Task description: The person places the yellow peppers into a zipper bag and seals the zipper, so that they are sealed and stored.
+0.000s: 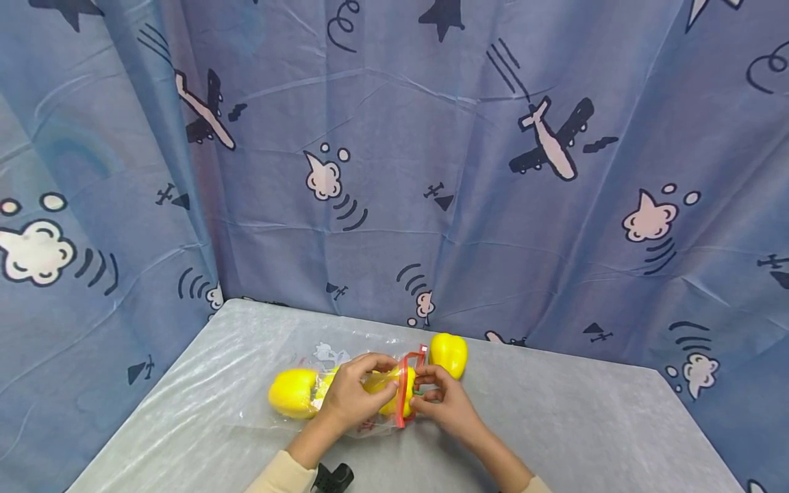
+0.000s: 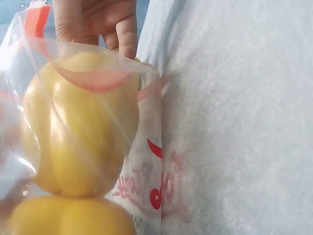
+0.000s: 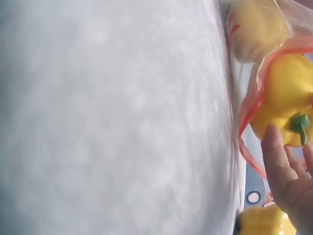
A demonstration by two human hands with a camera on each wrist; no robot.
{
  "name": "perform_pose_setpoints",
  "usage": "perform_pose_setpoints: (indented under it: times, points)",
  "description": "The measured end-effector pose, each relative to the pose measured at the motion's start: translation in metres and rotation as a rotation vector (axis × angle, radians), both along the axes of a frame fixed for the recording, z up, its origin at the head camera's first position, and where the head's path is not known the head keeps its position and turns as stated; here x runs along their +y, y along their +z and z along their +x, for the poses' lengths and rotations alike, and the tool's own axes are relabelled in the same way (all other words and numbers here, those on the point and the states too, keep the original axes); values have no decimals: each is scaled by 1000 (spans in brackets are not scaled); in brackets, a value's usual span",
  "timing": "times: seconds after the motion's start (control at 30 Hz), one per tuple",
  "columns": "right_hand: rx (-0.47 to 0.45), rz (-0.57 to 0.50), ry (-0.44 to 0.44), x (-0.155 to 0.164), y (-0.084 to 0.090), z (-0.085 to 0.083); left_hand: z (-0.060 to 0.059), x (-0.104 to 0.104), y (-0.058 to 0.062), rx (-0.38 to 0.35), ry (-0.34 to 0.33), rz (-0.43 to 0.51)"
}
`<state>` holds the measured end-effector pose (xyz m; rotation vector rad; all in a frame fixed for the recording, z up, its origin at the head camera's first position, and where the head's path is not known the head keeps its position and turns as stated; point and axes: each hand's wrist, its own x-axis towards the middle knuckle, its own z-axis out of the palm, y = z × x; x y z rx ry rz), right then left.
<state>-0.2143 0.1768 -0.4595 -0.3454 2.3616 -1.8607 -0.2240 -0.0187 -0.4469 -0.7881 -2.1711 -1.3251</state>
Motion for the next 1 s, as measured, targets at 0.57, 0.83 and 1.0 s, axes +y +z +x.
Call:
perform_pose_setpoints:
  times: [0.57,0.83,1.0]
  points:
    - [-19,-5,52,-18,20,7,0,-1,1,-66,-20,12]
    - [-45,-19,106,-13,-6,-8,-1,-1,0,-33,-12,34]
    - [-43,57,125,-14,-6,-10,-2,-2,0,-34,-12,31]
